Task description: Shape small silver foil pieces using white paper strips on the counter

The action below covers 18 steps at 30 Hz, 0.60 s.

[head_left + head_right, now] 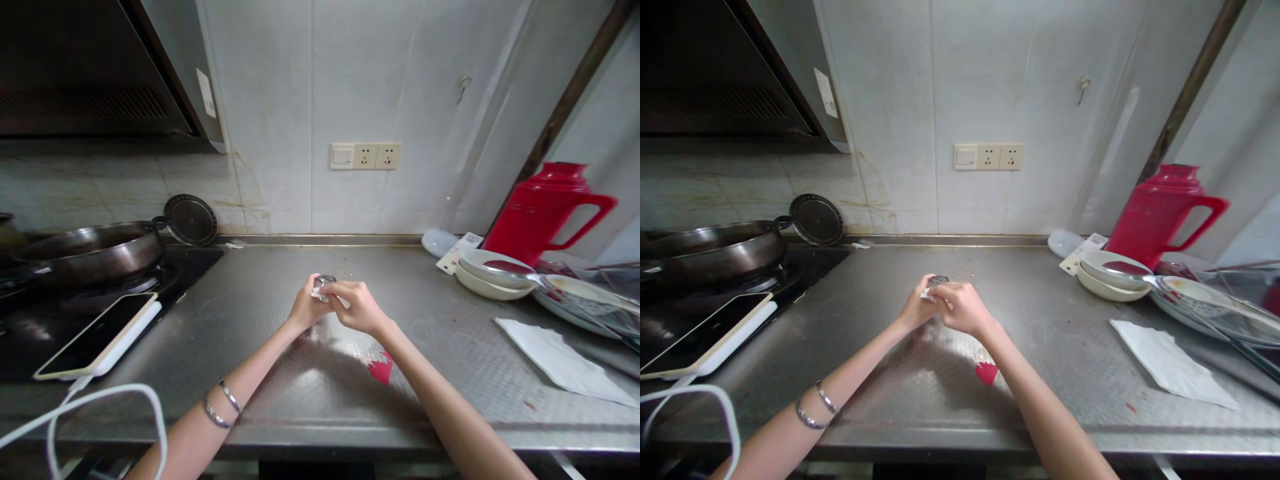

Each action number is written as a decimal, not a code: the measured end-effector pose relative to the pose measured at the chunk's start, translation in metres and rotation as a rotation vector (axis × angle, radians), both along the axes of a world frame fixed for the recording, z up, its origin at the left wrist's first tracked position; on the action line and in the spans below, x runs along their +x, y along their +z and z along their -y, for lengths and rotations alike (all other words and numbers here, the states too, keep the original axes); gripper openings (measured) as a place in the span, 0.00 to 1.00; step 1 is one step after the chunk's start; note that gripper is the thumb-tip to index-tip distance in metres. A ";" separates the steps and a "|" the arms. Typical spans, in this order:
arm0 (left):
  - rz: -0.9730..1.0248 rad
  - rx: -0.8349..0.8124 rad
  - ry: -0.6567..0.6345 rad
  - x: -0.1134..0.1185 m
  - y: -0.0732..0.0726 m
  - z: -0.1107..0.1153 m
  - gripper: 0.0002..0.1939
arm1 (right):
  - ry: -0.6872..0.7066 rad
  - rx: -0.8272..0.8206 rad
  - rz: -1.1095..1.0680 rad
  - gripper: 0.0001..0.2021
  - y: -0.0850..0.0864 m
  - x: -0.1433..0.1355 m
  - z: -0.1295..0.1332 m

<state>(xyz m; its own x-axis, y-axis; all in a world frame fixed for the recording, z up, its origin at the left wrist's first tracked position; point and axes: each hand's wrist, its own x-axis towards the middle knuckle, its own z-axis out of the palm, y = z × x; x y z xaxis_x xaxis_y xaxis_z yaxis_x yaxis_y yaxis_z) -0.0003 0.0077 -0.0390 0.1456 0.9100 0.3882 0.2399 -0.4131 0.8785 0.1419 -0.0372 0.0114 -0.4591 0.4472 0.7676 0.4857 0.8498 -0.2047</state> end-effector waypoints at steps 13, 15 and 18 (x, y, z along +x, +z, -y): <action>0.225 -0.088 -0.159 0.013 0.023 0.022 0.34 | -0.189 -0.098 -0.376 0.11 -0.007 0.007 -0.017; 0.250 -0.146 -0.164 0.014 0.028 0.026 0.33 | -0.174 -0.074 -0.385 0.11 -0.008 0.005 -0.014; 0.257 -0.200 -0.152 0.014 0.031 0.028 0.32 | -0.142 -0.042 -0.378 0.12 -0.008 0.004 -0.011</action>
